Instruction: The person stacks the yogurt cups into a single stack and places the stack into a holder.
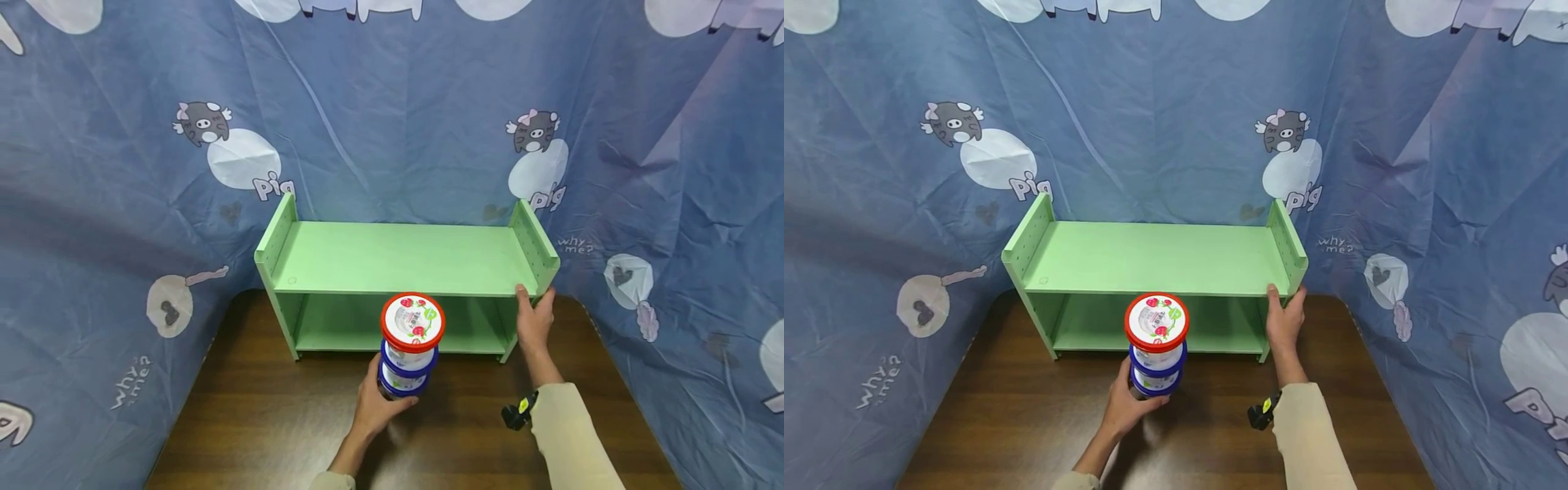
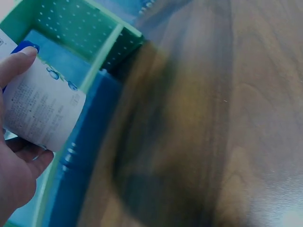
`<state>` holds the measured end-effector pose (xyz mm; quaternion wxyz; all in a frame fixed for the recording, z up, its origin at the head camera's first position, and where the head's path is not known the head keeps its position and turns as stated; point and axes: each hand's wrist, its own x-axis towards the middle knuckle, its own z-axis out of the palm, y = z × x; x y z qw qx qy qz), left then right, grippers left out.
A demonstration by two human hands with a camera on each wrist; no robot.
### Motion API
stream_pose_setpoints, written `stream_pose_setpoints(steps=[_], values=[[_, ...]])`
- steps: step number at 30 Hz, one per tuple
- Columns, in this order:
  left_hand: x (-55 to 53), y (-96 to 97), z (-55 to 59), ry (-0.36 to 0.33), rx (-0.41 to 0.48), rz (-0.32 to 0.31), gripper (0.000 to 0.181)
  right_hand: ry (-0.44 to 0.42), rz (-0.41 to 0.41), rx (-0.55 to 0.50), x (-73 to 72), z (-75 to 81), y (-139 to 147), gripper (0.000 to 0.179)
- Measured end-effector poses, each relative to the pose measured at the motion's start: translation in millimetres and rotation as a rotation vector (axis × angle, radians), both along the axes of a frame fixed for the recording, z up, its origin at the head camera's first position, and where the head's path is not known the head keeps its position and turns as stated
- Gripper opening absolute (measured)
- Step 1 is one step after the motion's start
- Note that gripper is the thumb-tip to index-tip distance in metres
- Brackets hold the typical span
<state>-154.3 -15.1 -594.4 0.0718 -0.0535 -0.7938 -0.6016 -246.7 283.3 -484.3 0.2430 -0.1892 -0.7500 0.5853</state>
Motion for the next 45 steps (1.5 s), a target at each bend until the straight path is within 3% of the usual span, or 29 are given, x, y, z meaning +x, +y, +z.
stream_pose_setpoints(steps=[17,31,45], values=[[-0.7,-0.8,52.1,0.06,-0.016,0.005,0.107,0.001,-0.001,-0.005,-1.1,-0.2,0.8,0.061],[-7.1,-5.7,92.2,0.052,0.013,-0.015,0.101,0.006,-0.001,-0.008,-1.8,-1.2,0.5,0.063],[-15.0,-11.0,135.1,0.0,0.055,-0.013,0.099,0.006,-0.023,-0.01,-3.6,-5.0,-1.0,0.06]])
